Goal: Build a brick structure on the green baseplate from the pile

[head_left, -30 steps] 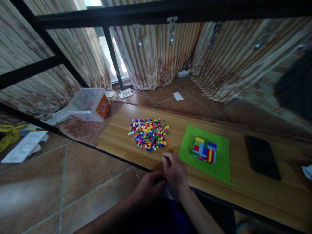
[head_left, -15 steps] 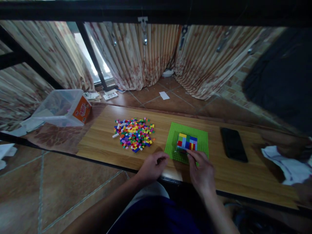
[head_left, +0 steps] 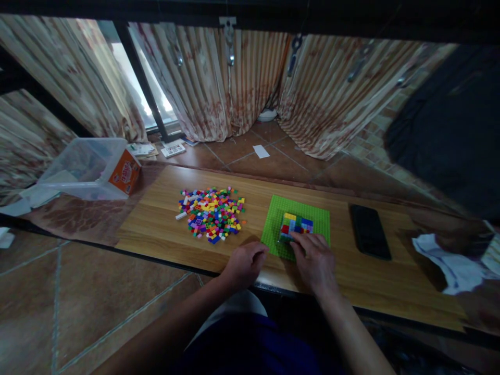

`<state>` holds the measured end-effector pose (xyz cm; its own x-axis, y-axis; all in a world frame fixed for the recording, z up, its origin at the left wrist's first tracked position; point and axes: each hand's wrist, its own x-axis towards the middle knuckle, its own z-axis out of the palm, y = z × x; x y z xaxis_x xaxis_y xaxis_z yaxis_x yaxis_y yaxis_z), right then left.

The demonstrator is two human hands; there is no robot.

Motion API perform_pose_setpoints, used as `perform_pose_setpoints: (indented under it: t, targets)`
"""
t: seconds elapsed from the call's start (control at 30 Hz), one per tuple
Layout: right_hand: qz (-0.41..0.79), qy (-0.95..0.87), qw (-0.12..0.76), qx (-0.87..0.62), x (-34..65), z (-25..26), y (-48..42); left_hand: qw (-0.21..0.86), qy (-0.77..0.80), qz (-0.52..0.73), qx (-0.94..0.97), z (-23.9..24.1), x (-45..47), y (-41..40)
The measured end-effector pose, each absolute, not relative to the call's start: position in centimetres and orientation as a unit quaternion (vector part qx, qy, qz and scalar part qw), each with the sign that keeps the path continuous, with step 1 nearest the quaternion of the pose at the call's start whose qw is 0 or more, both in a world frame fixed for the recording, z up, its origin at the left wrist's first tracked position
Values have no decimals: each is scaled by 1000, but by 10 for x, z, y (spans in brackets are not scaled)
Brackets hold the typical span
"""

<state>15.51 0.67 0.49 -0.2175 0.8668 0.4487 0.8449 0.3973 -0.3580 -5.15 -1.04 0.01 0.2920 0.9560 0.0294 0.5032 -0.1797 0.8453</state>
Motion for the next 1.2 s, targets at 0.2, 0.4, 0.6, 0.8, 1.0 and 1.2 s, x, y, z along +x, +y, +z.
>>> perform_pose_setpoints:
  t: [0.2, 0.4, 0.6, 0.8, 1.0, 1.2]
  targets:
    - [19, -769, 317, -556, 156, 0, 7, 379, 509, 289, 717, -2, -52, -11]
    - [18, -753, 334, -566, 152, 0, 3, 375, 502, 302, 719, -4, -52, -12]
    - [13, -748, 329, -577, 152, -2, 2, 370, 508, 298, 718, -5, -51, -12]
    - [-3, -751, 329, -572, 154, -4, 1, 374, 507, 299, 716, -5, -51, -12]
    - [-7, -754, 336, -565, 151, -6, -3, 380, 506, 301, 713, -3, -51, -12]
    - [-55, -739, 352, -572, 149, -9, -4, 375, 501, 302, 719, -3, -51, -13]
